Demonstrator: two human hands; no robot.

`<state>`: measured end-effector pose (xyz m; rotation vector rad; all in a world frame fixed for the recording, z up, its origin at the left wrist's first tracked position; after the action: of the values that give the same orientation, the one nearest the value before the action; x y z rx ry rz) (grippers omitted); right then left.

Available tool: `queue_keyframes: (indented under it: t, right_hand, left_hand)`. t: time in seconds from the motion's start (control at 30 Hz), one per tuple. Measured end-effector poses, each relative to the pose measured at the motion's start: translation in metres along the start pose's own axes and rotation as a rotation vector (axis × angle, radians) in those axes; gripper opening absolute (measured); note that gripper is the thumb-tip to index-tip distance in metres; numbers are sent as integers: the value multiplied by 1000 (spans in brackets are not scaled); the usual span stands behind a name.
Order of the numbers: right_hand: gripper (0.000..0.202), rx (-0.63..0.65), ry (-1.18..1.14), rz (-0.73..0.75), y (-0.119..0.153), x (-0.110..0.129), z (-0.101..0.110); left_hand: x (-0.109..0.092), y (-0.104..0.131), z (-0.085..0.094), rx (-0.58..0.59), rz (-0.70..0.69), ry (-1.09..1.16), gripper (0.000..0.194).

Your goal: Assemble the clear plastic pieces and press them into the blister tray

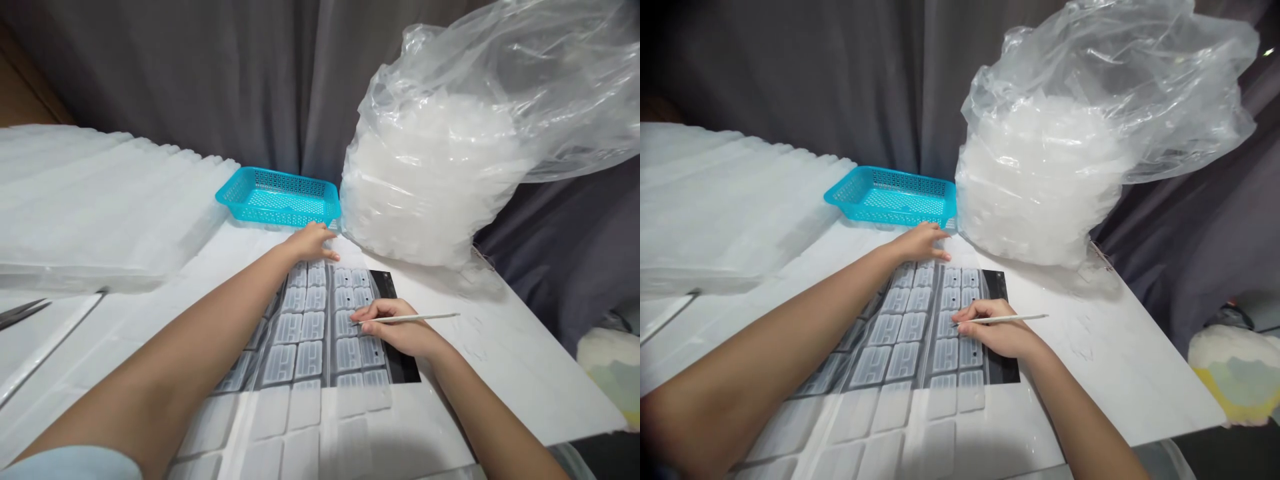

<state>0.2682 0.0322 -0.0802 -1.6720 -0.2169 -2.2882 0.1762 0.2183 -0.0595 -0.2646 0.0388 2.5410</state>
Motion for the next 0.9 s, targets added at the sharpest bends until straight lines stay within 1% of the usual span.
queue_keyframes:
  t: [0.1, 0.17, 0.23, 0.3, 0.37, 0.4, 0.43, 0.47, 0.5, 0.57, 0.6, 0.63, 0.67, 0.7, 0.73, 0.8, 0.87, 0.9]
  right_hand:
    - [17, 7, 22, 9, 0, 3, -1]
    - [18, 23, 87, 56, 0, 12, -4]
    - [16, 55, 227, 167, 0, 26, -12]
    - [14, 96, 413, 322, 2, 42, -24]
    - [15, 57, 573, 463, 4, 54, -27]
    - [15, -8, 633, 512, 5, 57, -21]
    - [16, -109, 683, 534, 6, 58, -8]
    - [17, -247, 725, 528, 8, 58, 12]
    - [17, -404, 761, 495, 13, 57, 36]
    - [16, -688, 813, 367, 26, 51, 84]
    - [15, -758, 819, 295, 32, 47, 102]
    - [15, -755, 794, 228, 33, 42, 112]
    - [17, -696, 734, 170, 30, 35, 115]
    - [18, -589, 639, 128, 25, 27, 109]
    - [19, -463, 517, 109, 20, 22, 95]
    - [17, -228, 259, 126, 11, 20, 55]
    - [14, -65, 99, 159, 7, 24, 18]
    - [12, -19, 65, 156, 6, 25, 5]
  left_hand:
    - [0, 1, 0, -10, 4, 3, 56]
    - [1, 1, 0, -18, 9, 3, 55]
    - [1, 1, 1, -30, 16, 4, 54]
    - [2, 1, 3, -44, 23, 4, 52]
    - [3, 2, 5, -56, 33, 3, 50]
    - [4, 2, 5, -60, 40, 2, 49]
    - [5, 2, 6, -65, 47, 0, 47]
    - [6, 2, 7, -71, 54, -1, 47]
    - [7, 3, 8, -79, 62, -2, 47]
    - [9, 3, 12, -99, 75, -3, 47]
    - [12, 3, 15, -111, 83, -4, 46]
    - [15, 4, 19, -126, 94, -5, 45]
    - [18, 4, 23, -145, 108, -6, 43]
    - [23, 4, 27, -167, 126, -8, 41]
    - [28, 5, 32, -189, 144, -9, 39]
    - [36, 6, 38, -221, 172, -11, 37]
    - [40, 6, 39, -227, 175, -14, 36]
    - [41, 5, 39, -224, 170, -14, 36]
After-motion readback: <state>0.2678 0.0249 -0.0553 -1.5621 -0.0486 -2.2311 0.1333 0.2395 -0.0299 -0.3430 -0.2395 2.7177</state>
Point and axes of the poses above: each hand's wrist, its own y-axis away from the middle knuckle, its own z-axis out of the back of the hand, x = y × z, the point moved 10 cm from there along -y, towards the middle knuckle, and after that the axes turned 13 degrees about z, right-handed, at the moved point
